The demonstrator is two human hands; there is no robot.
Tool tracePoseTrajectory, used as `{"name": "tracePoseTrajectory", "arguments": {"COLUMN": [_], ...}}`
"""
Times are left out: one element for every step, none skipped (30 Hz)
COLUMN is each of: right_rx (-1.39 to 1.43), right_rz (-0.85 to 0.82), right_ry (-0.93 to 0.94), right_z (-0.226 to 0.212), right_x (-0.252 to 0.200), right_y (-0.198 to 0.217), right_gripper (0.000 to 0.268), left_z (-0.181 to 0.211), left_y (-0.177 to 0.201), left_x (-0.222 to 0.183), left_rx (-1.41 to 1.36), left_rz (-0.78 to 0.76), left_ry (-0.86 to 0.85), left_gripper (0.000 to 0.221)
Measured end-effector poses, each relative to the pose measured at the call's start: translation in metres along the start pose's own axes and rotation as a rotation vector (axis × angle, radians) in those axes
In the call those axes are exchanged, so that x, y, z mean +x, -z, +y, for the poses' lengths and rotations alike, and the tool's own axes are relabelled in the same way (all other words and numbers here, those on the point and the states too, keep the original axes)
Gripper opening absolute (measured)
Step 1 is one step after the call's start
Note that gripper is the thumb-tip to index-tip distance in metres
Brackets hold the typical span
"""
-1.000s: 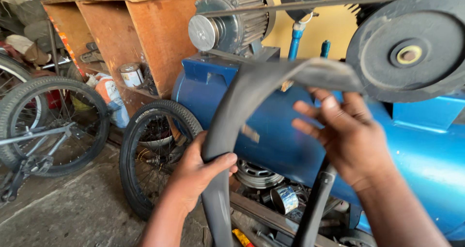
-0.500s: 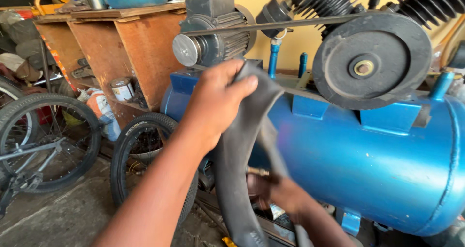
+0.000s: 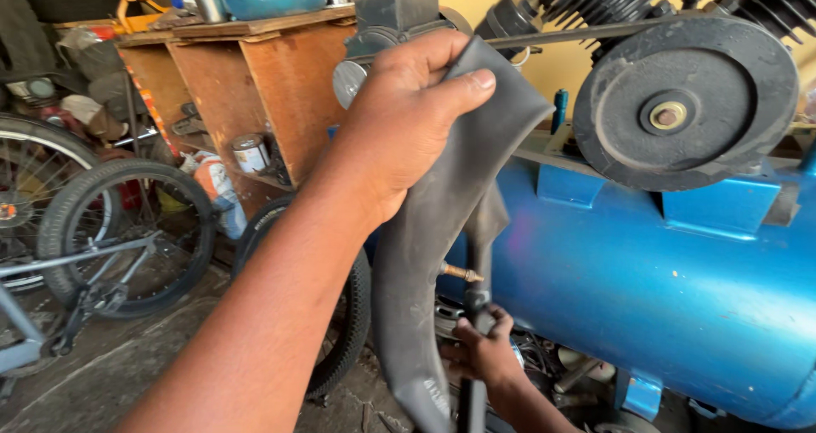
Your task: The person prepares a bicycle inner tube for patching by sanding the area around the leak with a metal tool and then applying adhesive from a tube and a rubber patch.
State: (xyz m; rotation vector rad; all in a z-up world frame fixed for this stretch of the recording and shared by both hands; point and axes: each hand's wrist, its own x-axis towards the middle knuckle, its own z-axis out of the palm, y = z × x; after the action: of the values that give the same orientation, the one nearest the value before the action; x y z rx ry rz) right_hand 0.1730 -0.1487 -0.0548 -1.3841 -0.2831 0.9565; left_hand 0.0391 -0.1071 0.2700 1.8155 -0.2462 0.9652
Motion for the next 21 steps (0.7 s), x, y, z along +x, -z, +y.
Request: {"name": "tracePoseTrajectory", "arguments": {"right_rx": [0.063,0.068,0.073,0.077,0.042,0.007,-0.026,-0.151,-0.276,-0.385,-0.497,-0.356,-0.218,-0.282,-0.348,-0.414,-0.399,-0.384,-0.365,-0.376,-0.386], "right_rz": [0.036,0.067,0.098,0.130,0.139,0.149,0.164,0.229,0.296,0.391,0.485,0.386,0.287,0.299,0.314,0.330,0.315,0.301,0.284,0.251,0.215], "right_ry": [0.029,0.050,0.073,0.095,0.148,0.201,0.254,0.285,0.316,0.519,0.723,0.807,0.889,0.927,0.969,1.010,1.019,1.029,1.039,1.069,1.098], "right_z": [-0.005,-0.010,-0.015,-0.018,-0.023,-0.030,-0.035,-0.043,-0.053,-0.062,-0.072,-0.085,-0.102,-0.114,-0.126,-0.137,-0.147,-0.155,-0.161,-0.167,-0.170], "right_x": [-0.003,-0.005,-0.004,-0.001,0.003,0.009,0.013,0.018,0.022,0.023,0.021,0.016,0.010,-0.002,-0.020,-0.037,-0.051,-0.064,-0.076,-0.086,-0.094], "right_y": [-0.004,-0.006,-0.005,-0.002,0.005,0.015,0.028,0.043,0.059,0.074,0.087,0.100,0.107,0.111,0.120,0.123,0.119,0.115,0.109,0.103,0.096], "right_gripper": [0.076,0.076,0.077,0.078,0.074,0.071,0.068,0.066,0.065,0.066,0.067,0.070,0.074,0.076,0.078,0.080,0.081,0.081,0.082,0.083,0.084], "left_z": [0.005,0.009,0.012,0.015,0.016,0.017,0.017,0.017,0.014,0.011,0.007,0.000,-0.008,-0.021,-0.041,-0.063,-0.084,-0.107,-0.130,-0.151,-0.170], "left_y": [0.003,0.007,0.012,0.019,0.026,0.036,0.047,0.060,0.074,0.089,0.106,0.123,0.140,0.154,0.163,0.170,0.176,0.178,0.179,0.179,0.177], "left_x": [-0.002,-0.004,-0.007,-0.010,-0.012,-0.015,-0.021,-0.029,-0.036,-0.045,-0.058,-0.074,-0.090,-0.107,-0.122,-0.139,-0.159,-0.176,-0.189,-0.200,-0.212], "left_rx": [-0.008,-0.016,-0.025,-0.018,-0.012,-0.007,-0.021,-0.036,-0.093,-0.150,-0.117,-0.084,-0.026,0.032,0.120,0.210,0.157,0.105,0.184,0.264,0.317], "left_rz": [0.012,0.025,0.038,0.063,0.086,0.109,0.150,0.190,0.328,0.466,0.468,0.469,0.470,0.468,0.507,0.544,0.458,0.369,0.366,0.363,0.340], "left_ry": [0.019,0.038,0.056,0.032,0.009,-0.015,0.016,0.046,0.114,0.183,0.219,0.255,0.358,0.460,0.578,0.697,0.733,0.766,0.855,0.941,1.030], "left_gripper": [0.018,0.018,0.019,0.020,0.023,0.025,0.028,0.030,0.034,0.038,0.037,0.036,0.036,0.037,0.038,0.040,0.044,0.050,0.058,0.068,0.075]}}
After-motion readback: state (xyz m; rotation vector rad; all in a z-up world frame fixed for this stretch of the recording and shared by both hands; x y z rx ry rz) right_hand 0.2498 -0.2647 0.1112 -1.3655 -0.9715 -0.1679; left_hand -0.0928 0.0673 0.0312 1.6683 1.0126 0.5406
